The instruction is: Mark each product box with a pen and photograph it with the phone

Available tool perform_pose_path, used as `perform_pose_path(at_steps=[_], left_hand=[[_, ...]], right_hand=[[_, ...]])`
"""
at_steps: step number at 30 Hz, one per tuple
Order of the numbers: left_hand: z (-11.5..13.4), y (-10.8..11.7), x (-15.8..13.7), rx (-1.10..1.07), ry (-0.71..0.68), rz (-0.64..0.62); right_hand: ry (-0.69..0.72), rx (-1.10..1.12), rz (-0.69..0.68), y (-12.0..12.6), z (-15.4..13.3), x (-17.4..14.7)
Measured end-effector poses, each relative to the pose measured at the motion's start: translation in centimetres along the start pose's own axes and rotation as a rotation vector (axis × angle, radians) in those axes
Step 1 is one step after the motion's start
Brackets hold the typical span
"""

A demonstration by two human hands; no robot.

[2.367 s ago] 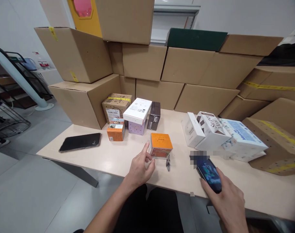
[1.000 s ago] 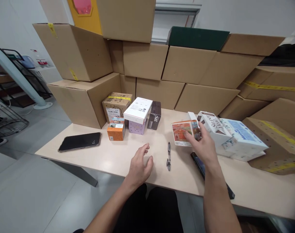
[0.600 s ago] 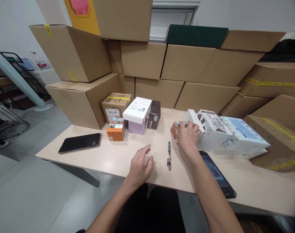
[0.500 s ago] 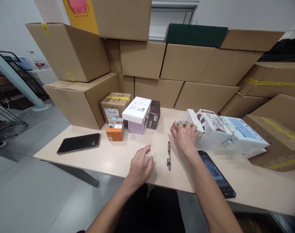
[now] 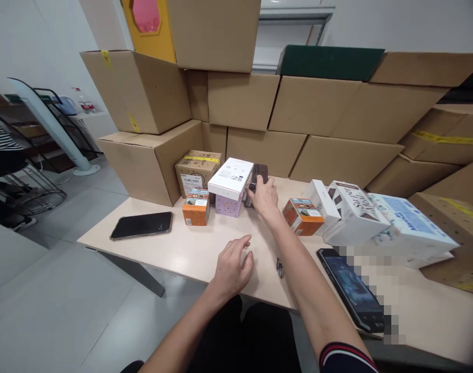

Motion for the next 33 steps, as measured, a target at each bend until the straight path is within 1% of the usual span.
perform_pose_path(at_steps=[2, 5, 8, 11, 13, 14, 16, 18, 19, 21, 23, 25, 27, 29, 31, 33], left_hand=[[0.0, 0.0, 0.0, -0.002, 0.002, 0.005], [0.0, 0.1, 0.0, -0.023, 0.010, 0.010], [0.0, 0.1, 0.0, -0.075, 0.040, 0.027], [-0.2, 0.2, 0.0, -0.143, 0.111, 0.082], [-0.4, 0.3, -0.1, -0.208, 0.170, 0.139], [-0.6, 0.4, -0.1, -0.250, 0.202, 0.170], [-0.9, 0.5, -0.2, -0.348, 0.269, 0.233], [-1.4, 0.6, -0.3, -0.436, 0.337, 0.292], [-1.6, 0.6, -0.4, -0.469, 0.366, 0.316], [-1.9, 0.8, -0.3, -0.511, 0.408, 0.345], [-2.0, 0.9, -0.2, -0.533, 0.419, 0.341], [-2.0, 1.0, -0.1, -0.544, 0.409, 0.319], [-1.9, 1.1, 0.0, -0.547, 0.400, 0.303], [-1.8, 1.2, 0.1, -0.543, 0.395, 0.303], [-1.7, 1.3, 0.1, -0.539, 0.390, 0.310], [-1.7, 1.3, 0.1, -0.542, 0.385, 0.308]], right_hand=[[-0.025, 0.047, 0.006, 0.1, 0.6, -0.3], [-0.049, 0.127, 0.019, 1.5, 2.2, -1.9], [-0.052, 0.224, 0.046, 3.5, 4.4, -4.6], [-0.045, 0.343, 0.059, 4.8, 6.9, -8.2], [-0.030, 0.449, 0.042, 4.9, 8.3, -10.7], [-0.011, 0.539, 0.031, 4.7, 8.9, -11.9], [0.055, 0.797, 0.014, 4.0, 9.6, -13.8], [0.129, 0.969, 0.001, 3.1, 9.7, -15.0], [0.165, 0.990, -0.004, 2.8, 9.6, -15.4], [0.246, 0.961, -0.014, 2.3, 9.0, -15.6], [0.333, 0.896, -0.027, 2.1, 8.3, -15.5], [0.387, 0.827, -0.047, 2.1, 7.8, -15.3], [0.362, 0.779, -0.069, 1.9, 7.6, -15.5], [0.272, 0.781, -0.084, 1.5, 7.8, -16.0], [0.168, 0.836, -0.099, 1.1, 8.0, -16.7], [0.092, 0.917, -0.101, 0.6, 8.1, -17.3]])
Point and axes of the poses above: each hand's wrist, its own x-axis towards the middle knuckle, its own y-axis out of the back of the hand, z = x × y, the point moved 1 cm from there along x, towards the middle knuckle, and after that the axes turned 11 degrees about -z, right-handed, at the moved point
